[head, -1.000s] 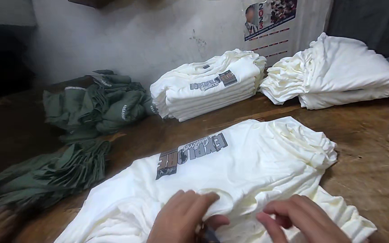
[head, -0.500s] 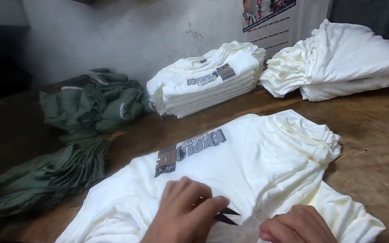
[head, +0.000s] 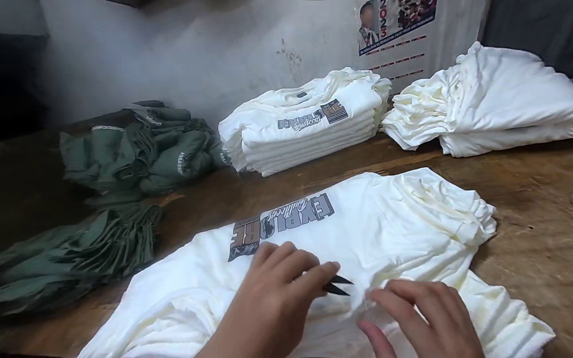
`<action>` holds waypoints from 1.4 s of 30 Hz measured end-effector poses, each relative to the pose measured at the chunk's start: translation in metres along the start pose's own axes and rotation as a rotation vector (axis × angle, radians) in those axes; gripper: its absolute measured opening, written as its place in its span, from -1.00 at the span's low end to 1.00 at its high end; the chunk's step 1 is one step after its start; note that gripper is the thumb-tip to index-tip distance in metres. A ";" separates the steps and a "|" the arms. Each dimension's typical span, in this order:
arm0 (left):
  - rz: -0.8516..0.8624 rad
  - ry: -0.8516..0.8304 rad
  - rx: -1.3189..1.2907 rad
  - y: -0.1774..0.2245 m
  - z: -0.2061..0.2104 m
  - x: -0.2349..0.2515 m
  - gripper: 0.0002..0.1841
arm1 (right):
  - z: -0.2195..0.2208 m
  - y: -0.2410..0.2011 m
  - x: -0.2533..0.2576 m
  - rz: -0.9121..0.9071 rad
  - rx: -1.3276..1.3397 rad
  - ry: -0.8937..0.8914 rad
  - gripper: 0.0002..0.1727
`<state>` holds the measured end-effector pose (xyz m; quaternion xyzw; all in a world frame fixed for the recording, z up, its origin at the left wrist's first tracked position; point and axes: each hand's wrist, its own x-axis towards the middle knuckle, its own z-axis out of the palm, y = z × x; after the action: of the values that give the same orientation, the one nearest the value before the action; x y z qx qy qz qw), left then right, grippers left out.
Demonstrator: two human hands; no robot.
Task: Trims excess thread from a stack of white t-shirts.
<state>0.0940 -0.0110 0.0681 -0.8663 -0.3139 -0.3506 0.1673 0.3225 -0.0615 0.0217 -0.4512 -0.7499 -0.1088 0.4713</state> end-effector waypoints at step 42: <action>-0.574 -0.136 -0.485 0.041 0.006 -0.003 -0.77 | 0.021 -0.020 0.005 0.375 0.728 0.066 -0.61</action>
<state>0.1225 -0.0397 0.0594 -0.7790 -0.4619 -0.3891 -0.1688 0.2928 -0.0576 0.0198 -0.3802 -0.6285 0.2371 0.6358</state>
